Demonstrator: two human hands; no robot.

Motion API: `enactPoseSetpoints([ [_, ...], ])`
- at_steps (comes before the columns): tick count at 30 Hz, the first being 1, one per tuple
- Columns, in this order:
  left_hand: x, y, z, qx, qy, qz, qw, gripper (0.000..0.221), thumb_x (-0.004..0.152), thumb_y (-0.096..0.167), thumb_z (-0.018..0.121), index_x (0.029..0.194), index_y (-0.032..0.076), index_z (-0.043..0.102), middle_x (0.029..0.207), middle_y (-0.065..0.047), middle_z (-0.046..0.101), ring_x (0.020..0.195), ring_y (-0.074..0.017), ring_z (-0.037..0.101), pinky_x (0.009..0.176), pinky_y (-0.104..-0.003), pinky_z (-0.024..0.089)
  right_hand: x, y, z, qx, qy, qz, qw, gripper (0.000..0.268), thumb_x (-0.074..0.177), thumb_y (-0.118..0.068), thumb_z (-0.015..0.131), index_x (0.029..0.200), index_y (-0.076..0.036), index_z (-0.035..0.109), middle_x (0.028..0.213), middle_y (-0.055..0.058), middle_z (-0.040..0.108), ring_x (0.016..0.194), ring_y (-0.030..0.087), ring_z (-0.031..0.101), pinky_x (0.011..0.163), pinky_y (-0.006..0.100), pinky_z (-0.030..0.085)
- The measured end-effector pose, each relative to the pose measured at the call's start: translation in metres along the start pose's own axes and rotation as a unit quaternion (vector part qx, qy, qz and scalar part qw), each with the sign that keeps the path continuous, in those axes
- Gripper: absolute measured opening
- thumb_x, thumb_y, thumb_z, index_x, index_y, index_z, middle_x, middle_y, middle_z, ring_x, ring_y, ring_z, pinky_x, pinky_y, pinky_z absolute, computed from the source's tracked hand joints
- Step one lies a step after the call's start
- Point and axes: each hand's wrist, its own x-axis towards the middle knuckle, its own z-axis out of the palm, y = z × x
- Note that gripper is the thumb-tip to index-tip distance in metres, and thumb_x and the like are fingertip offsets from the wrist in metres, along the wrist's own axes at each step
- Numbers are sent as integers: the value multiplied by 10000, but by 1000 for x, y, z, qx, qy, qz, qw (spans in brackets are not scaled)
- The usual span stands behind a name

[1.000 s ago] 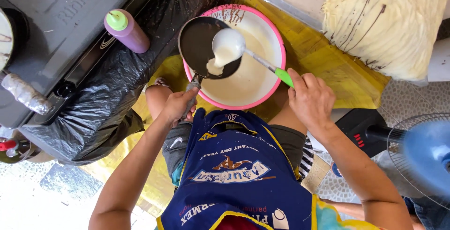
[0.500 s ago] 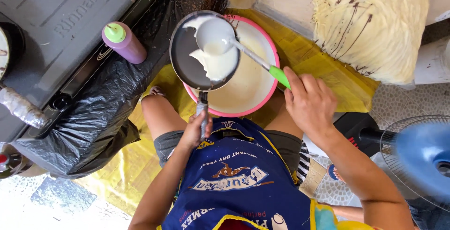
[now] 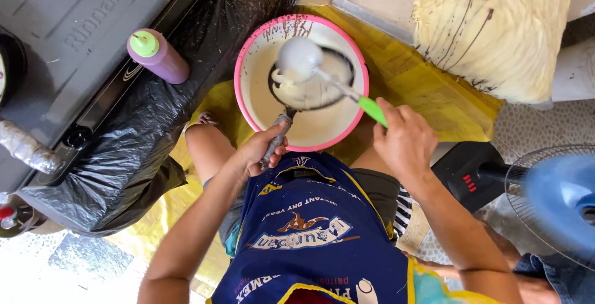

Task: Preparing and cooking crepes on a multi-burner stove, including pouring batter, spreading it, and stacking finished crepes.

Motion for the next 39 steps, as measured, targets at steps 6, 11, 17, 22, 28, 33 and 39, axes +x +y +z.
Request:
enactPoseSetpoints([
  [6,-6,3,0,169,29,-28,985,522,948,467,713,848,-40,640,520,-94,528,308,-154,504,259,-275,414,-19,18,29,68,-107,119,985,436,804,-268,744,1239,-287,764,898,35,679,804,316,709,733,463,589],
  [11,-12,-19,0,218,29,10,975,488,930,414,749,811,-50,654,479,-126,537,283,-193,515,256,-284,408,-25,24,43,107,-113,147,977,442,798,-283,747,1239,-311,757,892,25,687,788,314,713,722,453,587],
  [17,-3,-52,-16,158,6,50,986,434,949,352,752,820,-47,642,466,-136,534,281,-201,520,277,-282,418,-29,37,23,11,-32,118,992,431,843,-226,743,1271,-268,774,902,-7,665,792,234,702,697,358,582],
  [22,-17,-40,-3,105,-21,67,992,420,970,317,725,831,-67,628,454,-144,524,274,-203,540,286,-285,443,-37,35,10,-18,38,64,997,406,757,-258,790,1153,-341,815,880,-68,697,765,156,704,700,263,572],
  [28,-32,-32,-1,109,-44,65,991,408,977,304,719,828,-63,619,444,-148,518,266,-210,541,286,-283,450,-27,40,14,-36,93,81,992,404,778,-216,810,1176,-283,813,881,-39,684,771,191,708,680,276,575],
  [33,-39,-29,-4,103,-34,51,993,439,957,344,740,832,-63,629,443,-130,514,258,-192,524,287,-269,438,-39,46,20,-40,77,116,989,404,793,-247,815,1190,-321,812,886,-59,679,763,183,703,694,270,569],
  [39,-29,-4,-35,413,157,25,897,508,875,572,698,1006,82,722,732,-136,662,653,-282,627,594,-372,510,-43,58,25,67,-86,206,972,388,879,-339,733,1262,-286,764,957,66,712,843,398,718,783,517,582],
])
